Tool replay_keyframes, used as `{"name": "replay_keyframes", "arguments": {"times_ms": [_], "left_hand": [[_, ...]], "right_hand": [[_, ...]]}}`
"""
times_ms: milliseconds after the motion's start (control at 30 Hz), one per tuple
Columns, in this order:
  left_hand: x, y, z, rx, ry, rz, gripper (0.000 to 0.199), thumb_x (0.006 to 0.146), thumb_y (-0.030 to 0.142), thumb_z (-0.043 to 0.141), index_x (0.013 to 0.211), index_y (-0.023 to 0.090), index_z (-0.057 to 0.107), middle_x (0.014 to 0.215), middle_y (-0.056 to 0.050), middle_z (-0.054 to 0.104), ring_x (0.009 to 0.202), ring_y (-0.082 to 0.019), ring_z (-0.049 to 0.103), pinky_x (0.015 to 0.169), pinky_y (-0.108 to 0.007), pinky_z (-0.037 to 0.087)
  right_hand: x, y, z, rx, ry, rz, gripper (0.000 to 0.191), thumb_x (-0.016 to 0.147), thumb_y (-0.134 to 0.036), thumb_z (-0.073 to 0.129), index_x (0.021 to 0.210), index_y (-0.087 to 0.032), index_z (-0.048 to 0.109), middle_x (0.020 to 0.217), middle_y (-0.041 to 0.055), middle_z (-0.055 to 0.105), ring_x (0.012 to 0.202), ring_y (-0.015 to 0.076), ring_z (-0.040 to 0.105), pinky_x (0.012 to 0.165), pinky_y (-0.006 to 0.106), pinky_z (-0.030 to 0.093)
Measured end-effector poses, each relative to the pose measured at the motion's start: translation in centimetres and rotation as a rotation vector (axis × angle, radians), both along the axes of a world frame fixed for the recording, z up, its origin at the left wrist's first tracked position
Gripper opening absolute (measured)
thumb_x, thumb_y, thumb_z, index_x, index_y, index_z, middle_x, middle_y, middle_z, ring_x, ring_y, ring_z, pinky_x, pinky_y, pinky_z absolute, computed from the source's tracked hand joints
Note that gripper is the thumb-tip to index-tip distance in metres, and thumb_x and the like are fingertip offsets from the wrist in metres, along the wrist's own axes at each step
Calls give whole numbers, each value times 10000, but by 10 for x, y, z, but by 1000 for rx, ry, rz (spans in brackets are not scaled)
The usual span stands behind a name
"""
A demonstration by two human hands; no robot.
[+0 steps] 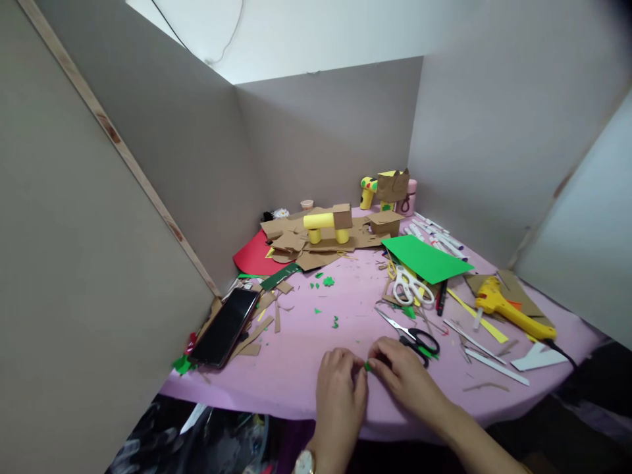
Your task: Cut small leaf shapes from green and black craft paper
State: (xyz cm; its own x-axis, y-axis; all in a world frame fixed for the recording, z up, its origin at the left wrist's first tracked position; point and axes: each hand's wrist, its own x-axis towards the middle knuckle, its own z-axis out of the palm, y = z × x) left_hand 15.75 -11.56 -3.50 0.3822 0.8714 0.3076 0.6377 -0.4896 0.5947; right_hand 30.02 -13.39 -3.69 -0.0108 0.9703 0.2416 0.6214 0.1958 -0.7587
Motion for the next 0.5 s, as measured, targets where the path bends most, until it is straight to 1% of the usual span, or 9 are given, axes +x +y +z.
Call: {"name": "replay_keyframes", "arguments": {"times_ms": [67, 167, 233, 300, 433, 500], "left_hand": [[-3, -2, 4, -71, -78, -12, 130, 800, 102, 502, 764, 164, 611, 794, -57, 645, 792, -208, 578, 727, -318, 443], [-6, -6, 11, -308, -269, -33, 152, 830, 179, 490, 787, 164, 634, 757, -43, 667, 722, -183, 602, 666, -271, 455], [-8, -9, 14, -414, -345, -32, 177, 838, 224, 485, 792, 160, 643, 726, -35, 667, 673, -173, 595, 610, -246, 444], [-9, -13, 17, -425, -356, -23, 190, 837, 255, 494, 776, 157, 645, 706, -32, 659, 651, -168, 581, 576, -232, 426], [-11, -20, 22, -343, -317, -16, 226, 833, 284, 509, 696, 158, 637, 652, -25, 634, 613, -161, 554, 559, -225, 403], [-11, -24, 24, -315, -356, 5, 233, 829, 290, 517, 673, 159, 631, 626, -20, 622, 591, -155, 540, 546, -220, 399]], "right_hand": [[1, -3, 4, -26, 69, 9, 158, 835, -146, 466, 696, -204, 513, 643, -13, 553, 634, 173, 521, 597, 276, 405], [2, -9, 10, -65, 172, 22, 155, 840, -181, 468, 693, -202, 513, 608, -37, 529, 593, 148, 506, 555, 242, 399], [2, -12, 15, -83, 229, 24, 148, 832, -197, 481, 688, -198, 516, 604, -41, 518, 589, 143, 495, 552, 238, 395], [2, -14, 19, -96, 279, 24, 144, 827, -212, 488, 687, -194, 518, 603, -42, 508, 585, 140, 484, 552, 242, 390], [2, -20, 26, -118, 356, 32, 172, 833, -273, 496, 686, -187, 523, 608, -38, 488, 590, 142, 470, 557, 251, 388], [0, -24, 28, -130, 416, 30, 189, 852, -331, 480, 759, -181, 549, 656, -23, 508, 615, 147, 480, 569, 256, 400]]}}
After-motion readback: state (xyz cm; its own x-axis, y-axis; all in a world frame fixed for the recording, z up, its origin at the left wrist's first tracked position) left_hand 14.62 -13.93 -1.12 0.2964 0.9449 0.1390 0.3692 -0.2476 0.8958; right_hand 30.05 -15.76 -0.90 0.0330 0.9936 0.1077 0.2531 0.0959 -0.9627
